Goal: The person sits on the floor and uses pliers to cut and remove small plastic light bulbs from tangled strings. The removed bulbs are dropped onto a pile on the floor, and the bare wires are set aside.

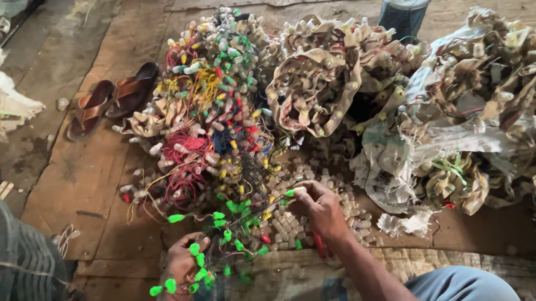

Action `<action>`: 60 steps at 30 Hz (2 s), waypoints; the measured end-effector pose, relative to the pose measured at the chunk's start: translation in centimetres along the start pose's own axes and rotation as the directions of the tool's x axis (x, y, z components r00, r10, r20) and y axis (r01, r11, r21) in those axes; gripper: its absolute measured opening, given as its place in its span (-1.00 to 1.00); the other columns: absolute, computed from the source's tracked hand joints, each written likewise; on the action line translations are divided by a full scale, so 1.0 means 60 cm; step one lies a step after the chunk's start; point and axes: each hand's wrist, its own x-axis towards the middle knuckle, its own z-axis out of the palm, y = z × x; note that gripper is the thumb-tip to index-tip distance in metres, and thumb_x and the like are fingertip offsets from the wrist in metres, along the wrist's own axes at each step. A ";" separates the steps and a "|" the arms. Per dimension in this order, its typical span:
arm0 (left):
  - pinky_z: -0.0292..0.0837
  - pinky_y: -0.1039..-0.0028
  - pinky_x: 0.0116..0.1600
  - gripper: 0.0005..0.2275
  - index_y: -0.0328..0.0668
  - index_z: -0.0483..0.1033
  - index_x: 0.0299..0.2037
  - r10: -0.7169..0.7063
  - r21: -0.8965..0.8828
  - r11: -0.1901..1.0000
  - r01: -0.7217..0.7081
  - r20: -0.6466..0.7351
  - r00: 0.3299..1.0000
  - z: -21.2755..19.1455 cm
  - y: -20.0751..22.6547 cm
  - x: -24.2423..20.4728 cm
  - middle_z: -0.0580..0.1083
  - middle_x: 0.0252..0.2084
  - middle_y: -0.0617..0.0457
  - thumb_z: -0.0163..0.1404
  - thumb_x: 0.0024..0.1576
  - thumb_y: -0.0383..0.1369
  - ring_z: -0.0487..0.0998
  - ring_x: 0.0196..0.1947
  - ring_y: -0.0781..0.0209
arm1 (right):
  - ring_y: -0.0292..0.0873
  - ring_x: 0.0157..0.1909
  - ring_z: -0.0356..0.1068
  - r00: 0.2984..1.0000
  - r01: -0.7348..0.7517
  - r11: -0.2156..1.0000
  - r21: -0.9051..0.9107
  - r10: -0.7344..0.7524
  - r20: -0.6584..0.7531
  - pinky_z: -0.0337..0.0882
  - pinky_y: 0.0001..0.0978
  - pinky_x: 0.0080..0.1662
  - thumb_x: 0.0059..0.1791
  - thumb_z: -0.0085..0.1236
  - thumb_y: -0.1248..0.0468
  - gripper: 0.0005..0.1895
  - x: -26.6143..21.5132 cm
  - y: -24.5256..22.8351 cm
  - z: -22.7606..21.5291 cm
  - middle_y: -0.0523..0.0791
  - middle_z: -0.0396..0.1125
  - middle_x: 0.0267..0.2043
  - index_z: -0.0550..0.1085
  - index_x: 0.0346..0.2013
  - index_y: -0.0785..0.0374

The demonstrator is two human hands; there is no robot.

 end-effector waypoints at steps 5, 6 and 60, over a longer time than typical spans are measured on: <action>0.40 0.40 -0.42 -0.77 -0.05 0.58 -0.10 -0.210 -0.353 0.926 0.137 -0.179 0.961 -0.070 0.045 -0.002 0.55 -0.34 0.12 0.03 0.13 -0.21 0.51 -0.48 0.22 | -0.18 -0.16 0.57 0.999 -0.016 0.989 0.146 0.010 0.040 0.58 -0.35 -0.08 0.02 0.07 0.29 -0.73 0.016 0.029 -0.012 -0.07 0.53 -0.16 0.48 -0.01 0.33; 0.35 0.43 -0.41 -0.81 -0.03 0.56 -0.14 -0.362 -0.406 0.882 0.240 -0.256 0.896 -0.080 0.068 0.000 0.55 -0.32 0.10 0.03 0.18 -0.18 0.49 -0.47 0.23 | -0.19 -0.19 0.57 0.999 -0.039 0.994 0.105 0.038 0.008 0.57 -0.38 -0.11 0.02 0.07 0.29 -0.74 0.016 0.031 -0.018 -0.07 0.53 -0.18 0.48 -0.02 0.31; 0.46 0.12 -0.22 -0.90 -0.30 0.56 -0.21 0.687 0.566 0.482 -0.669 0.229 0.689 0.291 0.100 -0.113 0.53 -0.30 -0.18 0.10 0.14 -0.44 0.55 -0.30 -0.24 | -0.24 0.04 0.50 0.975 0.220 0.905 -0.364 -0.188 0.123 0.56 -0.36 0.03 -0.15 0.05 0.47 -0.72 0.004 0.079 0.006 -0.15 0.34 0.20 0.53 -0.16 0.33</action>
